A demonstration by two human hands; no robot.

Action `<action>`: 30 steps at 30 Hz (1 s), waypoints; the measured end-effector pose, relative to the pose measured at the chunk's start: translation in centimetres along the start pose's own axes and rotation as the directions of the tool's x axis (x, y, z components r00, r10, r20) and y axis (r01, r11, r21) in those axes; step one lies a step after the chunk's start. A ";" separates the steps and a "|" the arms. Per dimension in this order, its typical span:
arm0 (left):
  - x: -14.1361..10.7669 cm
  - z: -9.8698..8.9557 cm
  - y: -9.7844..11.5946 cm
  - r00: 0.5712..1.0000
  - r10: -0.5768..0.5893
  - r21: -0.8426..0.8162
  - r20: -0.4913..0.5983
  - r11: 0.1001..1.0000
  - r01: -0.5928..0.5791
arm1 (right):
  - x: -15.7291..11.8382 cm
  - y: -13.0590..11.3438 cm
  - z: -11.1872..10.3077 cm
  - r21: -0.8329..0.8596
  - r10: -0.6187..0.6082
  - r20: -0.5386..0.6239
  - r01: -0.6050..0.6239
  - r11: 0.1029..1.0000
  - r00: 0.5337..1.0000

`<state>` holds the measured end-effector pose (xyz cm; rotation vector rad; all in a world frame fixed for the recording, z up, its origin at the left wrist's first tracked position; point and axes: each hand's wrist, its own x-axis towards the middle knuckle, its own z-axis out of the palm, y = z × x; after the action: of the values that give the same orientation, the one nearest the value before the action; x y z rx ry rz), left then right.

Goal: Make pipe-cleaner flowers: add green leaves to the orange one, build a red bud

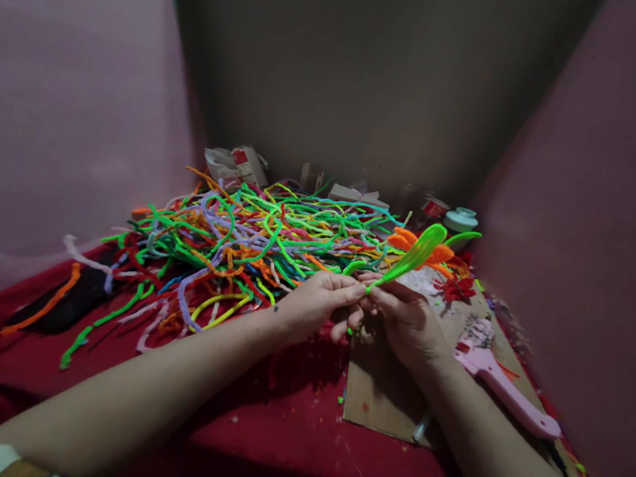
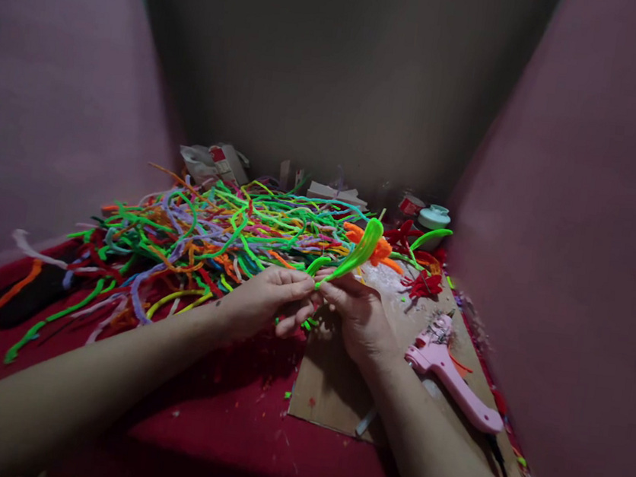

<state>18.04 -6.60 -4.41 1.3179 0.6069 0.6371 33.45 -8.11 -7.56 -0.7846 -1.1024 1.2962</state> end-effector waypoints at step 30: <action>0.0 0.3 -0.3 0.999 -0.018 -0.261 0.035 0.965 0.027 | -0.5 -0.7 0.0 -0.218 -0.111 0.103 0.131 0.967 0.988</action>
<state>18.27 -6.81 -4.62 1.0711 0.4921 0.6520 33.68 -8.76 -7.01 -0.8174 -1.3665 1.1254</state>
